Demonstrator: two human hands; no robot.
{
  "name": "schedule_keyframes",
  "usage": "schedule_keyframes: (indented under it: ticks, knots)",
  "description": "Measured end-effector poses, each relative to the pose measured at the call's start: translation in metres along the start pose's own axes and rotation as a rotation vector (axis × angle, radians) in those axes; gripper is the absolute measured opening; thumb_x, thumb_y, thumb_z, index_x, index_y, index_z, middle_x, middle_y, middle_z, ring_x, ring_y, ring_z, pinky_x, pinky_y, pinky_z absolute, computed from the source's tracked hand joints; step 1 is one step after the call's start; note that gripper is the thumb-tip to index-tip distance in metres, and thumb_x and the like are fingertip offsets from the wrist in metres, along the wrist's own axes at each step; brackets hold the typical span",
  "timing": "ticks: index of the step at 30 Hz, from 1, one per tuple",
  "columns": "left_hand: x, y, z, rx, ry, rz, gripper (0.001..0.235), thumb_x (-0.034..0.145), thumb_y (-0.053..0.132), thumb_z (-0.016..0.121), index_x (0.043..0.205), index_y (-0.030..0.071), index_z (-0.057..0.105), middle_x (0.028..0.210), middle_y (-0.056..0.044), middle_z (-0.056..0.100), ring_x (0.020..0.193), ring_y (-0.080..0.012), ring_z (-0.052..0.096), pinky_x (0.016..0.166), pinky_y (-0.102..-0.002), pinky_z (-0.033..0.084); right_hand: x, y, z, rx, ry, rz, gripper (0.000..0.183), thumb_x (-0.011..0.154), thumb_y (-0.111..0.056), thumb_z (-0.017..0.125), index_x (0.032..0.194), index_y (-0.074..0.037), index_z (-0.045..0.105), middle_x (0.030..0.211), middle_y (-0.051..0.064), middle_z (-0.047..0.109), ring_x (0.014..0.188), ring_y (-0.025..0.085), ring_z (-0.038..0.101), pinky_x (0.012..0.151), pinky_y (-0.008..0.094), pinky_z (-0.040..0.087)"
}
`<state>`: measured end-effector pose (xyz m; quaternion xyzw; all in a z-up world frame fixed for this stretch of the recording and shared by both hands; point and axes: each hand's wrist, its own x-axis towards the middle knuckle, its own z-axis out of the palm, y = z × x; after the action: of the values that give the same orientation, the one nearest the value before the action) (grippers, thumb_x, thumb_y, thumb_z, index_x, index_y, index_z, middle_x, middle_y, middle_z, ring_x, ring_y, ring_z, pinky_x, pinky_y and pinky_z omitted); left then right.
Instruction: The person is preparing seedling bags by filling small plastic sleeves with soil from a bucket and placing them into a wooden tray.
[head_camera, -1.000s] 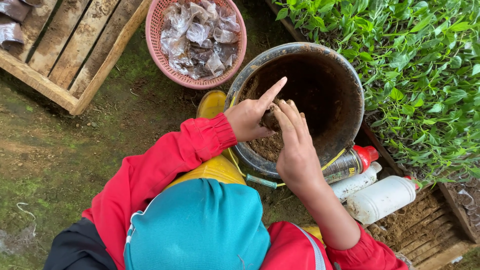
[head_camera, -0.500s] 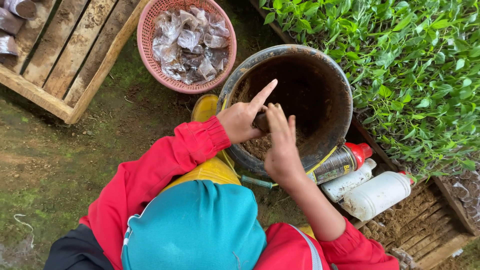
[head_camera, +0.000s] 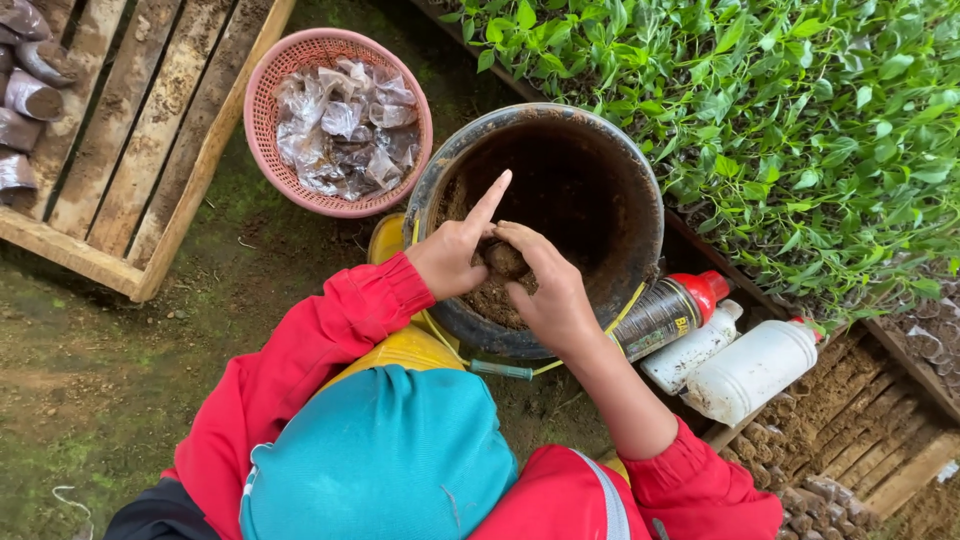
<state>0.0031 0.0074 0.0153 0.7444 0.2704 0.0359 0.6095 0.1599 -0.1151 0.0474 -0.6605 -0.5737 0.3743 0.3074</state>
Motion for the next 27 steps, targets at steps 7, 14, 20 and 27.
schedule_keyframes:
  ticks: [7,14,20,27]
  knots:
    - [0.006,-0.022,0.007,0.173,-0.071,0.116,0.104,0.081,-0.002,0.064,0.165,0.011,0.006,0.143,-0.02,0.061,0.134,-0.0406,0.055,0.119,-0.056,0.036,0.0,-0.009,-0.01,-0.09,0.005,0.019,0.06,0.083,0.009,0.074,0.14,-0.003,0.057,0.135,0.017,0.061,0.128,0.037,0.06,0.105,0.05,0.053]
    - [0.008,-0.033,0.017,0.241,0.144,0.365,0.055,0.097,0.008,0.059,0.15,0.001,0.045,0.141,-0.02,0.061,0.127,-0.038,0.06,0.109,-0.048,0.05,-0.022,-0.01,-0.05,-0.159,-0.047,-0.019,0.055,0.084,0.006,0.075,0.137,-0.003,0.06,0.129,0.017,0.064,0.122,0.039,0.063,0.098,0.052,0.056]
    - [0.008,-0.033,0.023,0.315,0.211,0.318,0.013,0.102,0.03,0.062,0.097,0.022,0.072,0.078,0.003,0.076,0.076,-0.0232,0.074,0.068,-0.033,0.061,-0.094,-0.002,-0.131,-0.251,-0.126,0.053,0.058,0.077,0.004,0.077,0.132,-0.01,0.064,0.128,0.013,0.069,0.122,0.035,0.066,0.102,0.051,0.054]
    - [0.01,-0.007,0.027,0.625,0.202,0.239,0.016,0.103,0.037,0.058,0.095,0.031,0.07,0.086,0.008,0.076,0.08,-0.0179,0.074,0.071,-0.032,0.06,-0.206,0.007,-0.219,-0.249,-0.133,0.178,0.055,0.078,-0.004,0.076,0.131,-0.012,0.063,0.13,0.01,0.068,0.121,0.032,0.068,0.097,0.047,0.059]
